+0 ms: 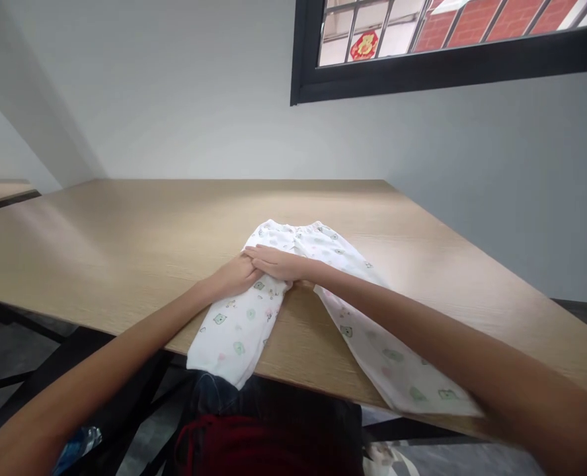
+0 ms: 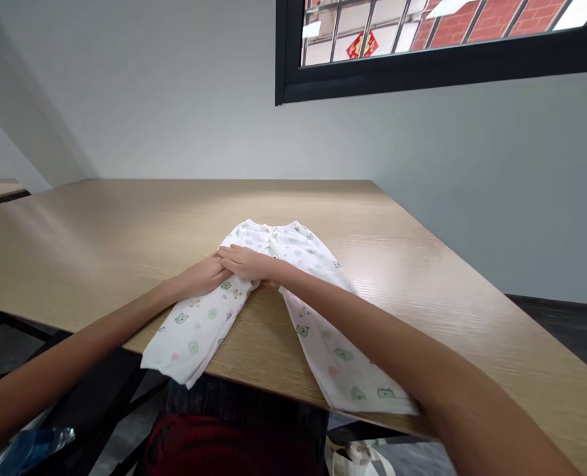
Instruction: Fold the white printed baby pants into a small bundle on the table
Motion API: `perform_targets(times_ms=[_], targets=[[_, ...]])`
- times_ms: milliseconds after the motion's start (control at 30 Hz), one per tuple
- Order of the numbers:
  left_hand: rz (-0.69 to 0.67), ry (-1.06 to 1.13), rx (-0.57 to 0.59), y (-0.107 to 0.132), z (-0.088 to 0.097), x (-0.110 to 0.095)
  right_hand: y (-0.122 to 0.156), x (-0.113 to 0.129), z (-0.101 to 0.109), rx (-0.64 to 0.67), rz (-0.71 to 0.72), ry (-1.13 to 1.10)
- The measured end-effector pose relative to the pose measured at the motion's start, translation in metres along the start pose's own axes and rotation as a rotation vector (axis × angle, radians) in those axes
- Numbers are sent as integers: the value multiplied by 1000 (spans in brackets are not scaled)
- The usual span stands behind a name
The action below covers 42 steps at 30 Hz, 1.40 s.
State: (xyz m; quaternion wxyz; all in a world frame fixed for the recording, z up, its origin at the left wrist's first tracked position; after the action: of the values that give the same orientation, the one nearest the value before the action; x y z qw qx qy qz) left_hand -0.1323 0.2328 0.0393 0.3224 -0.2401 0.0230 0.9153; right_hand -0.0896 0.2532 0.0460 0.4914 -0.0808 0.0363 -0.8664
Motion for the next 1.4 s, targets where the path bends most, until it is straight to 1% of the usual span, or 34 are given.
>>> perform_targets(times_ms=[67, 133, 167, 200, 267, 300, 333, 367, 400, 433, 467, 533, 567, 633, 667, 700, 733, 767, 800, 833, 867, 900, 933, 967, 1000, 1033, 1067, 1133, 1167, 1200, 1233, 1267, 1333, 1400], targets=[[-8, -5, 60, 23, -11, -12, -18, -26, -13, 75, -97, 105], [-13, 2, 144, 62, -21, -31, -30, -58, -18, 105, -225, 177], [-4, 13, 189, 84, -25, -40, -34, -70, -19, 109, -270, 183], [1, 22, 203, 104, -26, -49, -38, -79, -19, 109, -298, 174], [21, 31, 226, 136, -24, -64, -39, -87, -16, 127, -316, 147], [29, 38, 220, 144, -20, -69, -38, -87, -13, 136, -314, 125], [40, 50, 203, 147, -15, -73, -33, -85, -9, 147, -311, 100], [54, 72, 174, 143, -9, -75, -27, -83, -3, 157, -315, 79], [66, 101, 134, 133, -2, -77, -17, -82, 5, 154, -326, 52], [73, 131, 91, 118, 4, -78, -6, -80, 15, 135, -343, 12], [71, 157, 46, 98, 10, -79, 7, -79, 27, 106, -357, -39], [33, 180, 3, 49, 13, -83, 36, -79, 53, 23, -404, -147], [12, 169, 12, 20, 10, -84, 51, -80, 67, -30, -442, -186], [2, 144, 112, -36, -7, -86, 79, -84, 89, -126, -523, -212], [-4, 141, 146, -62, -14, -88, 92, -86, 96, -159, -551, -214], [-12, 133, 184, -83, -23, -91, 101, -85, 98, -172, -562, -218], [-24, 127, 219, -99, -32, -96, 108, -84, 94, -146, -555, -226], [-43, 121, 253, -109, -41, -103, 113, -83, 84, -83, -544, -234], [-72, 115, 287, -110, -51, -113, 116, -82, 69, 6, -529, -235], [-111, 113, 320, -104, -61, -125, 118, -83, 52, 95, -504, -219], [-157, 115, 348, -90, -71, -139, 118, -85, 36, 158, -476, -176], [-213, 116, 364, -70, -80, -153, 117, -90, 22, 188, -452, -113], [-270, 121, 373, -46, -90, -167, 114, -97, 11, 189, -440, -38], [-322, 121, 346, -21, -97, -179, 110, -108, 3, 168, -445, 39], [-391, 109, 290, 3, -103, -190, 106, -120, -3, 144, -474, 104], [-429, 74, 223, 25, -109, -197, 103, -133, -7, 128, -526, 149], [-458, 43, 113, 41, -111, -203, 100, -146, -10, 122, -584, 172], [-505, -33, -115, 60, -112, -210, 96, -164, -10, 94, -671, 191], [-526, -71, -213, 64, -112, -214, 94, -168, -8, 65, -698, 192], [-540, -106, -284, 62, -113, -219, 94, -169, -5, 27, -719, 185], [-544, -135, -332, 58, -114, -223, 95, -168, 0, -21, -743, 178], [-536, -154, -360, 52, -115, -228, 99, -167, 5, -78, -784, 176], [-491, -153, -378, 37, -116, -235, 109, -163, 18, -200, -909, 199], [-434, -128, -375, 27, -117, -239, 117, -159, 27, -263, -1020, 234]])
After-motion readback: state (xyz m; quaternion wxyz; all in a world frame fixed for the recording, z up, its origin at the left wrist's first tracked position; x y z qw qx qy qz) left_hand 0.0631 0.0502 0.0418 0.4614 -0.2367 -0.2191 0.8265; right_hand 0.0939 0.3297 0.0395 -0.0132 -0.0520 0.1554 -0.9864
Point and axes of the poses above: each hand's wrist, its own y-axis away from the middle knuckle, its own z-axis out of the back of the hand, x = y × z, the point moved 8 cm from there along -y, towards the middle knuckle, and after that the axes turned 13 degrees about y, right-handed, at the moved point
